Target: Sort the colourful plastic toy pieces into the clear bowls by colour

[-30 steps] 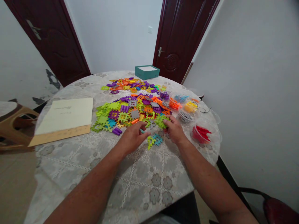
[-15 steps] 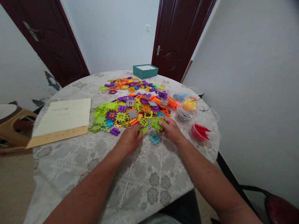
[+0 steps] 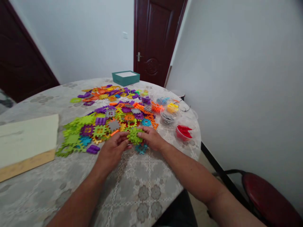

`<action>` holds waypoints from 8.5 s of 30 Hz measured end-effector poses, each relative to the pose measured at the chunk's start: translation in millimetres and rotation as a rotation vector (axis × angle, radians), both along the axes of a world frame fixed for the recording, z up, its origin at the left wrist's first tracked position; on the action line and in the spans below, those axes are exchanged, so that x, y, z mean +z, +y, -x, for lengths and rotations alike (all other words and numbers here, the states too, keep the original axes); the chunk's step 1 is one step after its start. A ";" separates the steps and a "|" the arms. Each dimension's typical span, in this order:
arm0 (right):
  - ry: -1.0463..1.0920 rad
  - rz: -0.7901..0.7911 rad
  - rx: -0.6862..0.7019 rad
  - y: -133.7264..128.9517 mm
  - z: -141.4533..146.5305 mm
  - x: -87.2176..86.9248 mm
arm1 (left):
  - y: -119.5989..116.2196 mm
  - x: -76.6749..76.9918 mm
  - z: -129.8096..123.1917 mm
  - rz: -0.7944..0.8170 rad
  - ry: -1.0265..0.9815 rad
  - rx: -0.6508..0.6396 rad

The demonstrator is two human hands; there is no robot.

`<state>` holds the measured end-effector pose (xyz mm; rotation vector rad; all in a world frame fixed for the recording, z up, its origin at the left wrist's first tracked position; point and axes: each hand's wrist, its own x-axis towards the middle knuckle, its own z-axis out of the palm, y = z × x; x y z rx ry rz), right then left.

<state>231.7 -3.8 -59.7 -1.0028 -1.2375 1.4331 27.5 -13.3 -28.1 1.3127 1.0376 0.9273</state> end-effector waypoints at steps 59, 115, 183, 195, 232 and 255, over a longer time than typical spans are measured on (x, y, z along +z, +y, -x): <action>-1.378 -0.438 -0.086 11.9 -18.4 55.2 | 21.5 -8.4 33.3 -0.398 0.579 0.296; -1.063 -0.731 -0.331 25.7 29.1 -5.4 | 17.3 -6.3 28.2 0.004 0.051 0.402; -1.244 -0.661 -0.098 64.2 92.3 12.7 | 33.4 8.4 53.2 0.142 -0.894 0.748; -0.518 -0.186 -0.101 55.2 84.8 30.9 | 40.0 8.2 60.6 0.045 -0.938 0.898; -0.475 -0.257 -0.220 17.0 85.2 24.9 | 12.4 7.9 33.8 0.235 -0.750 0.340; -0.711 -0.513 -0.207 8.1 85.5 46.5 | 10.0 17.6 36.7 0.187 -0.377 0.101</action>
